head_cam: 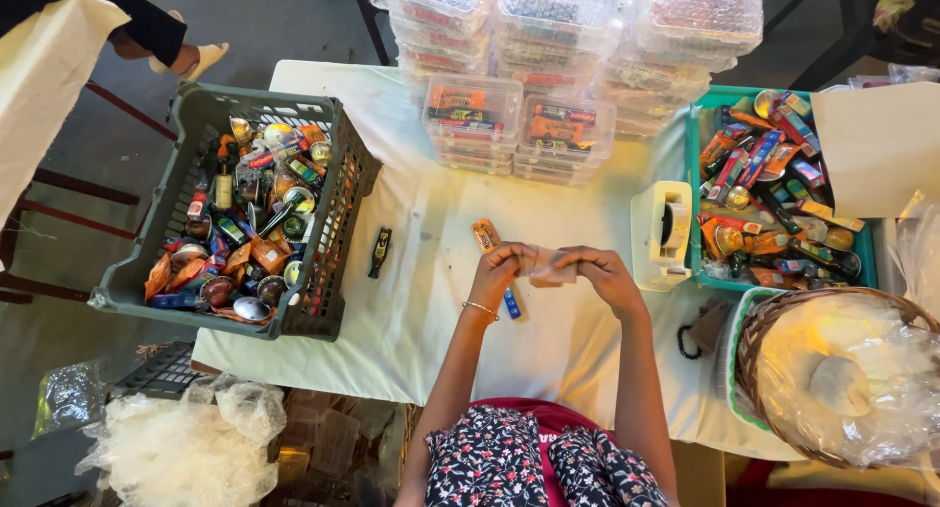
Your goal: The person sits at a table and wraps small rectangular items, likely chocolates, in clear plastic film. They pick up items from a green crate, wrap them using a tape dispenser, and place the finished items into a green tray. The process is repeated for several items.
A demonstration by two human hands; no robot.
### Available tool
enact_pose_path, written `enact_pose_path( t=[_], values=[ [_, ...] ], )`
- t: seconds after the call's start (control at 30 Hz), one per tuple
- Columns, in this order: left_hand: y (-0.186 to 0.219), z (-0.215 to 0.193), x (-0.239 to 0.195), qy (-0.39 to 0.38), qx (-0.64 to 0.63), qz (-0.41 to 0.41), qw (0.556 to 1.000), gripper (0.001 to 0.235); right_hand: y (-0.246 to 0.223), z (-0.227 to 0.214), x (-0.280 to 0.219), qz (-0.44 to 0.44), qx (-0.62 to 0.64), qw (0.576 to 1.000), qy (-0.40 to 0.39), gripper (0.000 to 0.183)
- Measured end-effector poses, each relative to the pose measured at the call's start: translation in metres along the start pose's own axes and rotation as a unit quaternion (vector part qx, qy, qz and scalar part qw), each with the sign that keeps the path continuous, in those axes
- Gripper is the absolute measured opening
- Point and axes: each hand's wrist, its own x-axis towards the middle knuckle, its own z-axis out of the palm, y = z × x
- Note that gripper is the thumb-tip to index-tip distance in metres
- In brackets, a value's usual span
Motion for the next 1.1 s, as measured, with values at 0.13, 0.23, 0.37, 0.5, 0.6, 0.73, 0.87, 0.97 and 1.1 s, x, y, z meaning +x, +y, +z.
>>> enact_pose_path(
  t=[0.13, 0.23, 0.37, 0.5, 0.6, 0.73, 0.87, 0.97, 1.1],
  values=[
    [-0.064, -0.019, 0.022, 0.007, -0.044, -0.011, 0.999, 0.026, 0.0, 0.003, 0.002, 0.028, 0.014, 0.999, 0.027, 0.025],
    [-0.11, -0.014, 0.026, 0.2, 0.177, 0.03, 0.963, 0.027, 0.014, 0.009, 0.011, 0.022, -0.134, 0.974, 0.181, 0.012],
    [-0.113, 0.01, 0.024, 0.248, 0.478, -0.148, 0.829, 0.093, -0.005, 0.02, 0.012, -0.043, -0.207, 0.951, 0.226, 0.037],
    [-0.153, -0.006, 0.032, 0.295, 0.555, -0.116, 0.769, 0.076, 0.026, 0.008, 0.007, -0.108, -0.213, 0.942, 0.236, 0.024],
    [-0.165, -0.034, 0.033, 0.292, 0.529, -0.063, 0.794, 0.072, 0.035, 0.004, 0.011, -0.046, 0.089, 0.971, 0.217, 0.015],
    [-0.159, -0.058, 0.036, 0.302, 0.318, -0.07, 0.896, 0.064, 0.017, 0.019, 0.016, -0.008, 0.061, 0.969, 0.24, 0.03],
    [-0.087, -0.038, 0.024, 0.03, -0.352, -0.208, 0.912, 0.035, 0.007, 0.05, 0.02, -0.08, -0.132, 0.95, 0.273, 0.024],
    [-0.05, -0.013, 0.024, 0.005, -0.377, -0.197, 0.905, 0.032, -0.012, 0.079, 0.017, -0.175, -0.202, 0.94, 0.214, 0.027],
    [-0.037, -0.012, 0.035, 0.035, -0.406, -0.094, 0.908, 0.037, -0.038, 0.143, 0.007, -0.272, -0.307, 0.892, 0.188, 0.029]
  ],
)
